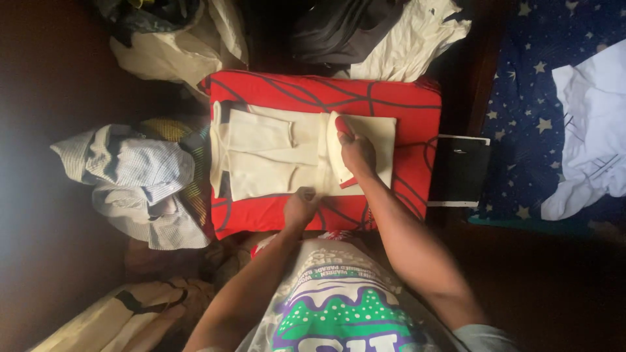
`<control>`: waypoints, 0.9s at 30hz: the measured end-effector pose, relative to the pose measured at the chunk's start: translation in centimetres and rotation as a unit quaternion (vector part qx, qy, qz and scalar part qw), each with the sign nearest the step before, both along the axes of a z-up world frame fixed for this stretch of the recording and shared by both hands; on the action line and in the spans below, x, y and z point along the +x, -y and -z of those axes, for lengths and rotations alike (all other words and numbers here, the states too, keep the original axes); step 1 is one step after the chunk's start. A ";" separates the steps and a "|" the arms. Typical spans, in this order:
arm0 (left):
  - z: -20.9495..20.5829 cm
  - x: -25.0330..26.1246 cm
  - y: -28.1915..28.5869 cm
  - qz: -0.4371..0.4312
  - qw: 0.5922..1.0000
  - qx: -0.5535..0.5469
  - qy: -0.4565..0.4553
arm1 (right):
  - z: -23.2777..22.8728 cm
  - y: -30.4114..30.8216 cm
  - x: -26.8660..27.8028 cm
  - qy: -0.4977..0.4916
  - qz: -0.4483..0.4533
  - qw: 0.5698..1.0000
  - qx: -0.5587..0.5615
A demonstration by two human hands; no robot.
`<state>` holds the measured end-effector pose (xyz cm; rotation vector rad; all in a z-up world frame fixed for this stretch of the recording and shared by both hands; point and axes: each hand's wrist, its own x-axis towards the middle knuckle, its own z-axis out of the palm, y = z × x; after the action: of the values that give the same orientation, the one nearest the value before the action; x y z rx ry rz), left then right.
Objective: Iron a white long-sleeved shirt on a patterned surface.
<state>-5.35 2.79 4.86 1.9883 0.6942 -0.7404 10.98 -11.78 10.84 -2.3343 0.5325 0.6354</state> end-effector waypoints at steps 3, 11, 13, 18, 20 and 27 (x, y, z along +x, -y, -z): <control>2.0 -0.5 -0.2 0.017 1.000 0.001 0.024 | 0.2 -1.4 -0.1 0.014 -0.012 0.999 -0.035; 2.9 -1.4 -2.5 0.095 0.994 -0.011 0.046 | 3.7 -0.4 1.0 0.056 -0.020 0.996 -0.068; 3.2 -1.9 -3.6 0.098 0.993 -0.028 0.060 | 2.8 -0.3 1.7 0.083 -0.039 0.992 -0.086; 5.8 -3.7 -5.8 0.057 0.995 -0.028 0.072 | 0.5 -0.7 0.3 -0.013 -0.022 0.999 -0.042; 7.9 -4.1 -6.0 0.051 0.993 -0.053 0.090 | 0.4 -1.0 -1.0 -0.029 -0.032 0.998 -0.051; 8.4 -3.2 -5.8 0.087 0.991 -0.062 0.086 | 1.9 -0.9 -6.1 0.064 0.021 0.997 -0.034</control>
<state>-8.51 8.62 -3.57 1.9875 0.3689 -0.6866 4.87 -10.86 8.97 -2.4024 0.5497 0.4513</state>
